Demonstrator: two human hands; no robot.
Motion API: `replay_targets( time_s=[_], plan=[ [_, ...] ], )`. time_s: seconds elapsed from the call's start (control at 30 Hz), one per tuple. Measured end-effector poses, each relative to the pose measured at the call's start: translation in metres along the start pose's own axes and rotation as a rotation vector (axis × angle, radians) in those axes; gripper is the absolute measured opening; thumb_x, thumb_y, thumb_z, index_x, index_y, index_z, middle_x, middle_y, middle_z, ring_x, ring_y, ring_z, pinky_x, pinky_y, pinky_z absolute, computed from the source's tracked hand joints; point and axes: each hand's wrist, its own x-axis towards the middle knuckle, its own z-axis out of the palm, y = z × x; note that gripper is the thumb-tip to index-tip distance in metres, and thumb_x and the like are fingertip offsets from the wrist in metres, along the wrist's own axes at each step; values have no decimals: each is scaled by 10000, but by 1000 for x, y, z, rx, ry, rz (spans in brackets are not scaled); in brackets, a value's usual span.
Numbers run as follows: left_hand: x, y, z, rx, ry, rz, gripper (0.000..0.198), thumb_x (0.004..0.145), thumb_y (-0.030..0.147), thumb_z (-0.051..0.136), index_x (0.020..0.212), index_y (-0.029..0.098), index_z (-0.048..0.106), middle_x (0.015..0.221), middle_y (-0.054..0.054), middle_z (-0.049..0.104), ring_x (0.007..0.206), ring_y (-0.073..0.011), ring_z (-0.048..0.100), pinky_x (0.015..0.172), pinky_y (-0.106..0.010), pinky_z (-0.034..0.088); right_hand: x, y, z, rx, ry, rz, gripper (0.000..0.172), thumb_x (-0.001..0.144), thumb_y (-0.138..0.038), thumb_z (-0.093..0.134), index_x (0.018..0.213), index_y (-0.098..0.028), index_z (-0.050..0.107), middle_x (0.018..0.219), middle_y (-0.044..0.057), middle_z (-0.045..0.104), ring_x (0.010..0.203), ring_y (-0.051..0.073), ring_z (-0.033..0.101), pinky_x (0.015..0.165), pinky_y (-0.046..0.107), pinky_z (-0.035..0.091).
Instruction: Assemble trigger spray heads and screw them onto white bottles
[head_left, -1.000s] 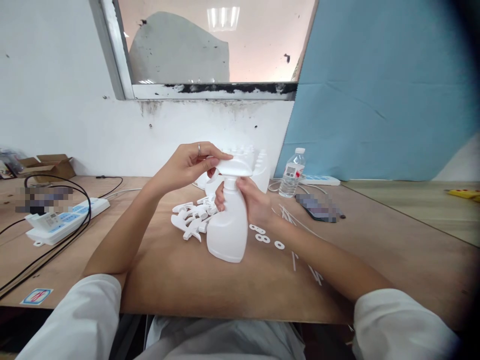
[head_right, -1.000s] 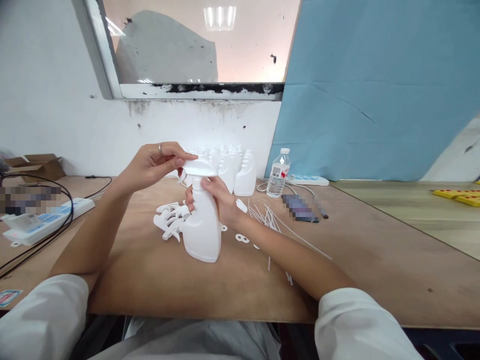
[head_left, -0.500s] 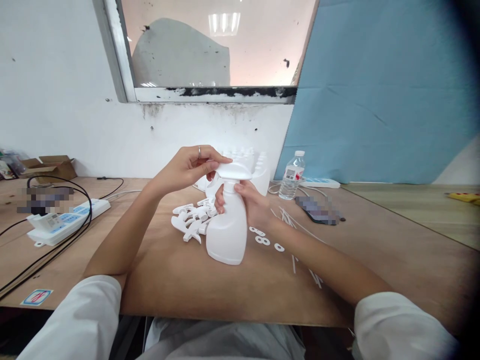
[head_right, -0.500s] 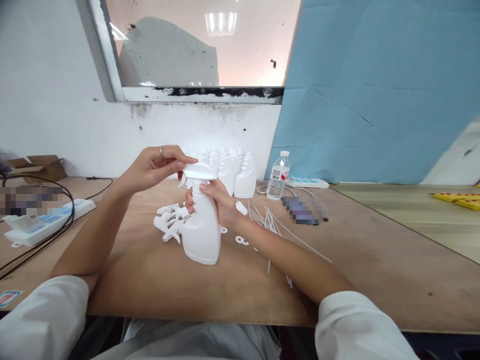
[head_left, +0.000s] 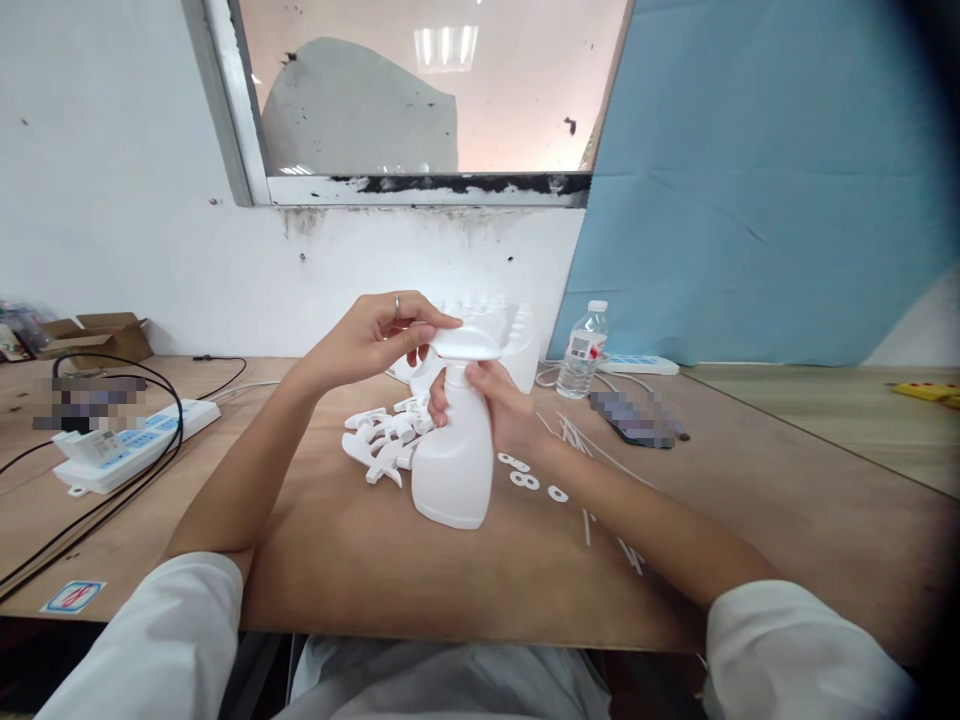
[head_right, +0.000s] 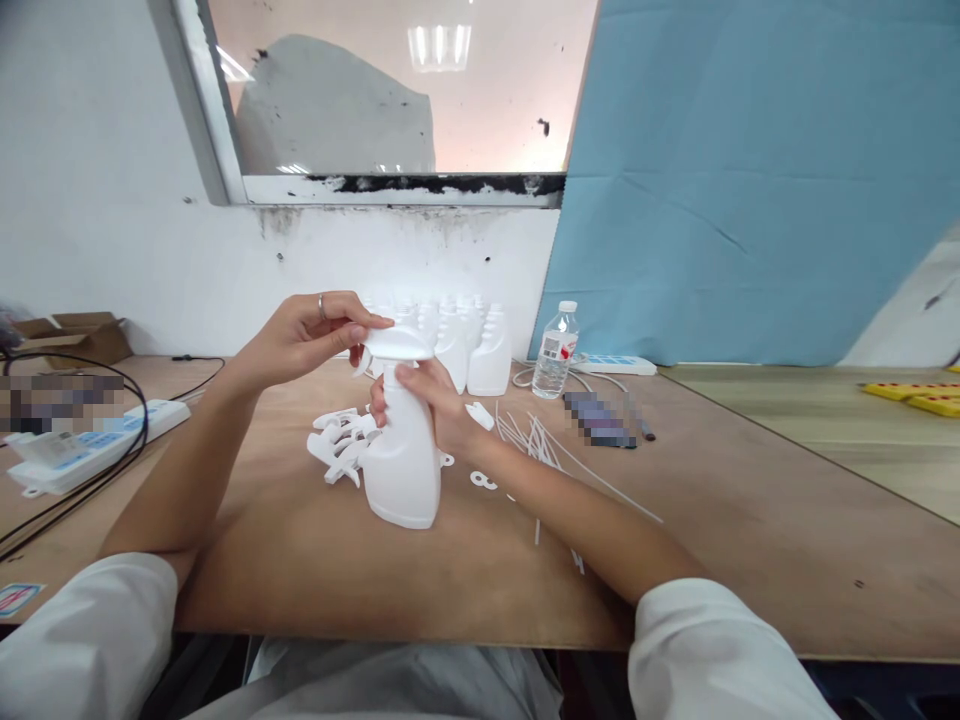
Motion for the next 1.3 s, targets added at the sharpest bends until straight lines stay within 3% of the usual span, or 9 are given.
replay_targets(
  time_s=[0.47, 0.73, 1.3],
  plan=[
    [0, -2, -2, -42, -24, -6, 306, 916, 416, 610, 1092, 193, 723, 965, -87, 645, 666, -104, 626, 647, -255, 548, 0, 3, -1, -5, 0, -6, 240, 895, -390, 600, 929, -159, 543, 687, 6, 560, 569, 134, 550, 607, 309, 456],
    [0, 0, -2, -25, -24, -6, 322, 913, 425, 611, 1097, 184, 719, 972, -94, 656, 675, -107, 621, 644, -245, 545, -1, 5, -8, 93, -11, 61, 360, 857, -490, 602, 968, -151, 553, 750, 45, 609, 625, 163, 577, 625, 331, 464],
    [0, -3, -1, -64, -40, -19, 344, 918, 443, 597, 1116, 180, 698, 958, -90, 651, 662, -105, 627, 636, -247, 534, 1, -1, -1, -2, -15, 46, 332, 856, -459, 661, 855, -158, 520, 673, 2, 556, 547, 124, 544, 539, 289, 440]
  ],
)
